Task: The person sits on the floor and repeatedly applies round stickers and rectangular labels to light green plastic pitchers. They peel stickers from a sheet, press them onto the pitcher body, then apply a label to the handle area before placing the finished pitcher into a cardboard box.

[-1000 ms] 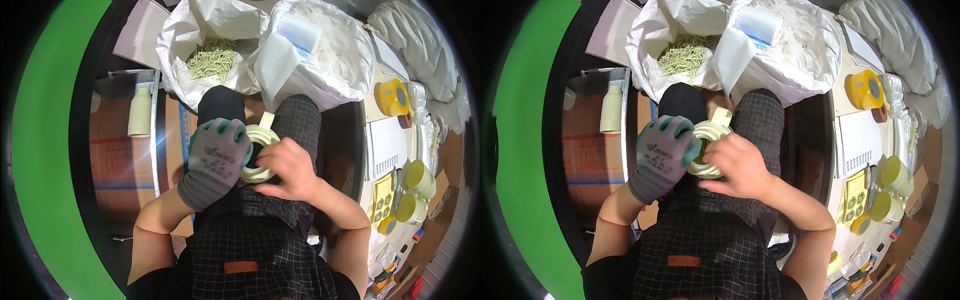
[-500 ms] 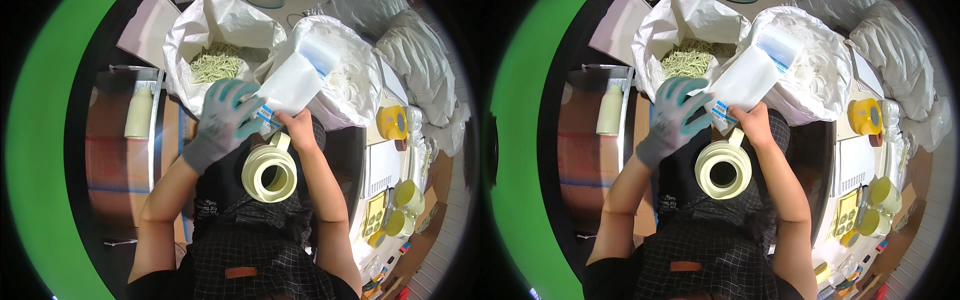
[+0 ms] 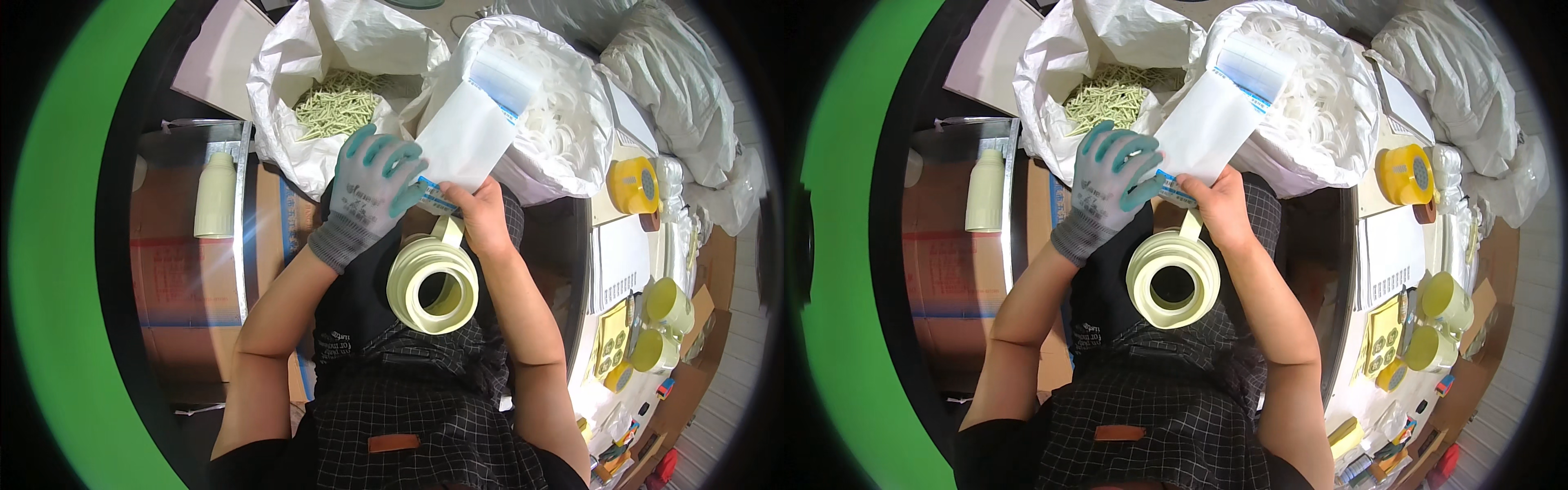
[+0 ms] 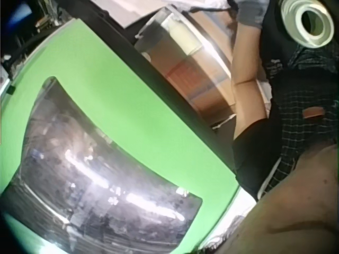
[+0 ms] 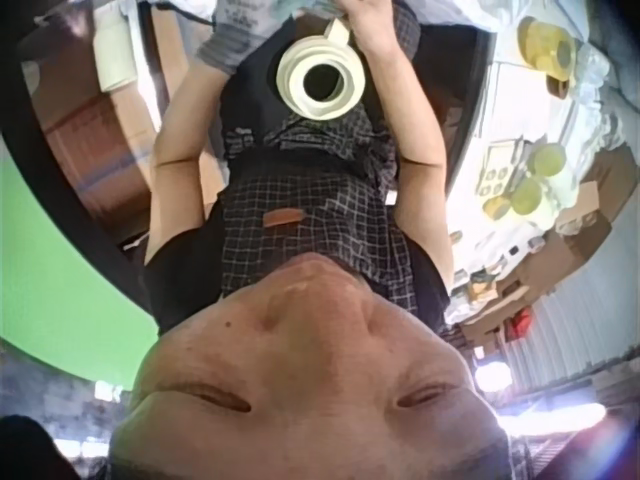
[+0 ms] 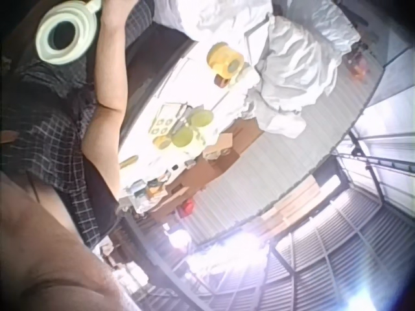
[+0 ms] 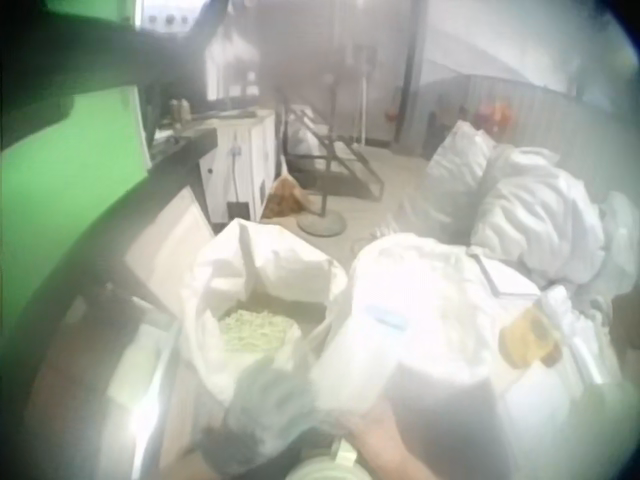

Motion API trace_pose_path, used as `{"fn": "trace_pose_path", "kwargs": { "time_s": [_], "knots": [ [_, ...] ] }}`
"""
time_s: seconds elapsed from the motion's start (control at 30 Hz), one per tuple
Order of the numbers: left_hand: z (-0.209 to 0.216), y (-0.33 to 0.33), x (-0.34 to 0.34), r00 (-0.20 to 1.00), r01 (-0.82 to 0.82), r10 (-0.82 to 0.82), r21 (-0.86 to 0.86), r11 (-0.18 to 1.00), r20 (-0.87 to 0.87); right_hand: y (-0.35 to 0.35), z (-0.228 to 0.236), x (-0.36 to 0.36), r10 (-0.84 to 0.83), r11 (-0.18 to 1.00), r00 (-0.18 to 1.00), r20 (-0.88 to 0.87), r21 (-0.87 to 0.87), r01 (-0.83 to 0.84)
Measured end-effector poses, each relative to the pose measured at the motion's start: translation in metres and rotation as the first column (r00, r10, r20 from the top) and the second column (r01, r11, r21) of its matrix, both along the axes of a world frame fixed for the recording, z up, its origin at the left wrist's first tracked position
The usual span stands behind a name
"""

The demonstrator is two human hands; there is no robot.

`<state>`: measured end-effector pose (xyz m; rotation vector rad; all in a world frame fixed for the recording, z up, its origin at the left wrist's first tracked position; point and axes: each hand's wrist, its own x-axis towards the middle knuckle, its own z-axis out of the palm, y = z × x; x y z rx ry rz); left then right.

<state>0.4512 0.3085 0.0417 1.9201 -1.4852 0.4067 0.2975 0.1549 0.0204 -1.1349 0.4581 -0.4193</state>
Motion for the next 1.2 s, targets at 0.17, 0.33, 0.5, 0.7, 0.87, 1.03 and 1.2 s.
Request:
{"fn": "trace_pose_path", "kwargs": {
  "time_s": [0.17,0.33,0.5,0.7,0.87,1.03,1.2],
  "knots": [
    [0.002,-0.003,0.003,0.998,0.031,-0.03,-0.014,0.999,0.056,0.002,0.011,0.002,-0.02,1.0,1.0,-0.021,-0.015,0.02],
    [0.002,0.005,-0.01,0.998,0.053,-0.051,-0.05,0.997,0.039,0.003,0.01,-0.006,-0.064,0.996,0.998,0.003,0.065,0.064],
    [-0.01,0.043,-0.066,0.96,-0.037,-0.04,-0.268,0.963,-0.277,0.001,0.007,-0.076,-0.191,0.976,0.974,-0.124,-0.129,0.175],
    [-0.009,0.063,-0.175,0.508,0.078,-0.309,-0.314,0.946,-0.804,0.052,0.055,-0.239,0.408,0.809,0.859,-0.31,0.558,-0.183],
    [0.043,0.073,-0.171,0.531,0.151,-0.418,-0.403,0.902,-0.737,0.092,0.048,-0.249,0.242,0.948,0.918,-0.314,0.276,-0.156],
    [0.026,0.117,-0.112,0.14,-0.233,-0.043,-0.075,0.97,-0.989,0.11,0.036,-0.233,0.096,0.886,0.888,-0.45,-0.368,-0.282],
    [0.021,0.12,-0.107,-0.103,-0.269,-0.105,-0.074,0.96,-0.989,0.121,0.052,-0.221,-0.066,0.605,0.866,-0.496,-0.71,-0.361]
  ]
}}
